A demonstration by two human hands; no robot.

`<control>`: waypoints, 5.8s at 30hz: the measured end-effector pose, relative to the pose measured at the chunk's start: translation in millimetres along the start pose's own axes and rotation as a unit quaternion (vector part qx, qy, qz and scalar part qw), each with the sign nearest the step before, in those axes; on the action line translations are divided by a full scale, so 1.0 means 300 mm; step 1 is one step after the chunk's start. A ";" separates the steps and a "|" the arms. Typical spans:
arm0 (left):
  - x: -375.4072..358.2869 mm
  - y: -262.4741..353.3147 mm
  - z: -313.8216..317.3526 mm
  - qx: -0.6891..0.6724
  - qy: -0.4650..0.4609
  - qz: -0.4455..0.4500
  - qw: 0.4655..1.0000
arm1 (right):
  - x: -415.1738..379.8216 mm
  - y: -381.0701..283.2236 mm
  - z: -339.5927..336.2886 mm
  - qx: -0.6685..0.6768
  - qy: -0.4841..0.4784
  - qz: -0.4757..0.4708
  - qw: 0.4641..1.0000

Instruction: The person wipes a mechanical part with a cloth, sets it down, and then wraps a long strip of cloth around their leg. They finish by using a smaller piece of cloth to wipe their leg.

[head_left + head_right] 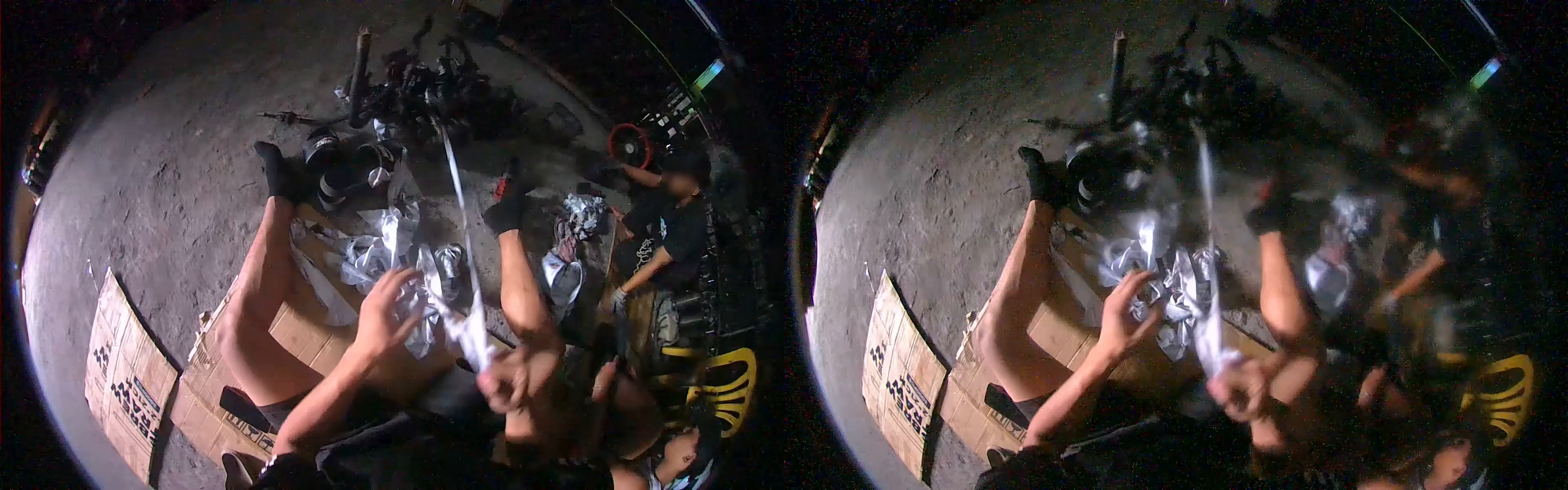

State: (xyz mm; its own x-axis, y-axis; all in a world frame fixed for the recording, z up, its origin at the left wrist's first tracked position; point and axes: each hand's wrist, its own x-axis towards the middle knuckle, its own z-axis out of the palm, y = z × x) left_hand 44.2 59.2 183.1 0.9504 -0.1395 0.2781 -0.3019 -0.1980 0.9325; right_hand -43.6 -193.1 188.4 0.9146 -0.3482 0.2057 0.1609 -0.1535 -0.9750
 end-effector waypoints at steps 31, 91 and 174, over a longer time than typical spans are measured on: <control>-0.327 -0.750 -0.008 0.406 0.029 -0.101 0.908 | 0.590 0.680 0.824 -0.394 -0.259 -0.042 0.881; 0.054 -0.695 0.373 0.191 -0.095 -0.096 0.972 | 0.616 0.550 0.217 -0.296 -0.063 -0.134 0.944; -0.423 -0.260 -1.035 0.260 0.193 -0.205 0.923 | -0.026 0.489 0.317 -0.285 -0.398 -0.272 0.828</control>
State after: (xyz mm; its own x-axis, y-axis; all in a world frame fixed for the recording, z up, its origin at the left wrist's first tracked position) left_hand -29.4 393.7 146.5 0.9180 0.3881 0.0813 0.1901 -0.6107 0.7687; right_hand 8.3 -125.0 35.9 0.7550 0.6019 0.2602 0.6365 -0.5776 -0.5111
